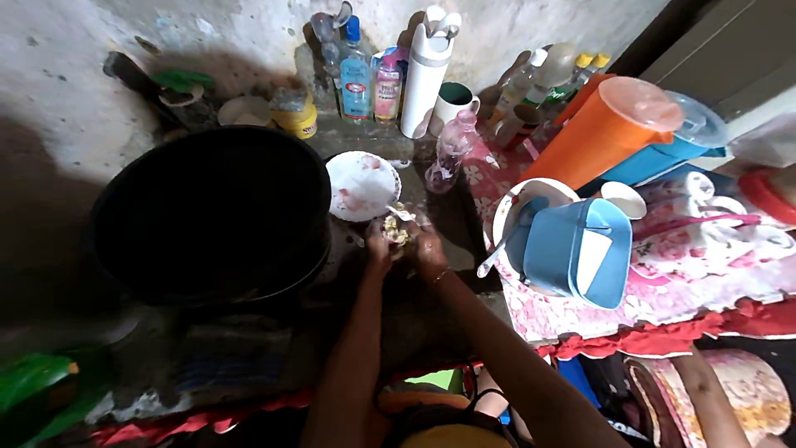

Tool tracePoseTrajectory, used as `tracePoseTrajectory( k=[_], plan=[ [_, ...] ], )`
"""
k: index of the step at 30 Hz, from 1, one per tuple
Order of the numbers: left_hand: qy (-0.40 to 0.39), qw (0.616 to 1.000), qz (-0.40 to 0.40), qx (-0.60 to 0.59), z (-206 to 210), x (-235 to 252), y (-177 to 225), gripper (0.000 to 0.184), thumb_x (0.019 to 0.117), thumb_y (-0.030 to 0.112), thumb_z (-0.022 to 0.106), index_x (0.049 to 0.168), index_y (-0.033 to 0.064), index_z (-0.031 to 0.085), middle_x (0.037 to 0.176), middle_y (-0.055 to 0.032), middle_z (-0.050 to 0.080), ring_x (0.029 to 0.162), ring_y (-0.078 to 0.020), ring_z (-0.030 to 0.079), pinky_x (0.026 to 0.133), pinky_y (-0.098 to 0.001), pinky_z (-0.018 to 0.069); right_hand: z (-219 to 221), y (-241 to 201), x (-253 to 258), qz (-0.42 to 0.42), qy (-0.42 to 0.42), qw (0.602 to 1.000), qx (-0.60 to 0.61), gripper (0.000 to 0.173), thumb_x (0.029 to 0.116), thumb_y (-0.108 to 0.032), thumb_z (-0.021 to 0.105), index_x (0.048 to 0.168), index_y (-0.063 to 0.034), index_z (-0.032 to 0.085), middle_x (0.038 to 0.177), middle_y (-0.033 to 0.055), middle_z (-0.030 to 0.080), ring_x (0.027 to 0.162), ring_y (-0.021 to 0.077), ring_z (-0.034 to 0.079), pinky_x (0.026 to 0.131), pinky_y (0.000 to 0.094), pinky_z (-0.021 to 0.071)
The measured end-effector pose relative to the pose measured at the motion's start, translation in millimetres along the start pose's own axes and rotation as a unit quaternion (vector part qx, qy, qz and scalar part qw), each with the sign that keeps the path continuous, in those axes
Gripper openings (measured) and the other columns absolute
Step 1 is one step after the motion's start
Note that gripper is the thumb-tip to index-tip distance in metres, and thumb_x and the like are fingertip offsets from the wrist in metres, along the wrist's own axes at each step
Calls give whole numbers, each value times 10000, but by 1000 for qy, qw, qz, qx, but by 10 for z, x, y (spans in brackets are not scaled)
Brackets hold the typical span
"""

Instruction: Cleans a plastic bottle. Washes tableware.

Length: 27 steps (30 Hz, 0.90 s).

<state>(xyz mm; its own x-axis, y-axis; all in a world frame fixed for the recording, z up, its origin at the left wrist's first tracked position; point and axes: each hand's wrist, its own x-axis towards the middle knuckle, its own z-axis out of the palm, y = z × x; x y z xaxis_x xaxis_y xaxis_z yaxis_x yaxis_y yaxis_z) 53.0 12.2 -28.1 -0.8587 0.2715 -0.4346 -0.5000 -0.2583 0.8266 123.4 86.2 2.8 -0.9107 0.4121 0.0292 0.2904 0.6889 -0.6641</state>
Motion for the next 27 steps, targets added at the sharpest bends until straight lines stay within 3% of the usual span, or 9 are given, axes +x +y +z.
tracePoseTrajectory(
  k=[3,7,9,13,16,20,23,26,27],
  plan=[
    [19,999,-13,-43,-1,11,69,312,1122,263,318,1118,47,542,774,-17,532,576,-66,505,522,-212,455,-149,32,52,83,-9,996,19,345,942,7,634,1283,39,670,1431,310,529,1249,414,599,1077,482,479],
    [-28,999,-8,21,14,-45,23,369,1138,232,266,1248,-13,519,872,-43,543,676,-70,525,610,-221,477,-165,1,28,-52,121,989,74,310,847,56,712,1155,86,718,1145,301,695,1051,425,689,953,538,540],
    [-44,997,-13,69,61,-125,34,327,1126,145,270,1311,-22,481,955,-61,545,757,-75,540,679,-234,493,-100,9,82,-98,110,985,86,314,830,89,706,1143,76,718,1149,288,697,1058,429,687,937,558,544],
    [-50,994,-3,100,40,-138,29,324,1100,50,360,1383,-69,460,1164,-164,578,938,-136,569,830,-284,506,-97,34,82,-51,31,995,78,317,898,37,682,1211,78,696,1234,295,668,1163,422,651,1022,531,509],
    [-25,997,-24,71,91,-164,67,338,1127,143,293,1342,-32,486,992,-102,572,775,-108,555,687,-262,496,-187,34,61,-35,11,997,65,328,888,30,690,1212,74,696,1194,300,681,1129,426,666,1008,541,512],
    [-12,999,-32,-11,7,-64,65,334,1124,235,315,1236,12,538,918,-64,574,725,-104,563,648,-266,504,-356,-114,77,44,-58,997,17,352,916,0,673,1260,78,660,1239,290,667,1185,408,642,1055,517,478],
    [-3,999,-32,-15,46,-39,63,281,1121,222,330,1100,38,542,768,-12,536,588,-58,519,529,-201,465,-329,-91,71,10,30,996,83,355,889,51,678,1243,86,667,1182,289,688,1099,397,678,991,523,519],
    [-41,998,-25,30,36,-117,8,368,1134,183,247,1340,-8,485,1032,-91,582,841,-115,575,745,-281,514,-220,-80,105,-24,11,995,98,382,889,63,675,1270,78,660,1231,297,672,1139,423,664,1006,556,512],
    [-37,998,-29,47,51,-135,14,367,1132,163,234,1360,-10,464,1049,-96,580,849,-115,579,744,-281,516,-219,-92,114,-11,-14,996,91,392,893,62,670,1285,76,652,1263,296,658,1176,425,645,1033,553,495]
  ],
)
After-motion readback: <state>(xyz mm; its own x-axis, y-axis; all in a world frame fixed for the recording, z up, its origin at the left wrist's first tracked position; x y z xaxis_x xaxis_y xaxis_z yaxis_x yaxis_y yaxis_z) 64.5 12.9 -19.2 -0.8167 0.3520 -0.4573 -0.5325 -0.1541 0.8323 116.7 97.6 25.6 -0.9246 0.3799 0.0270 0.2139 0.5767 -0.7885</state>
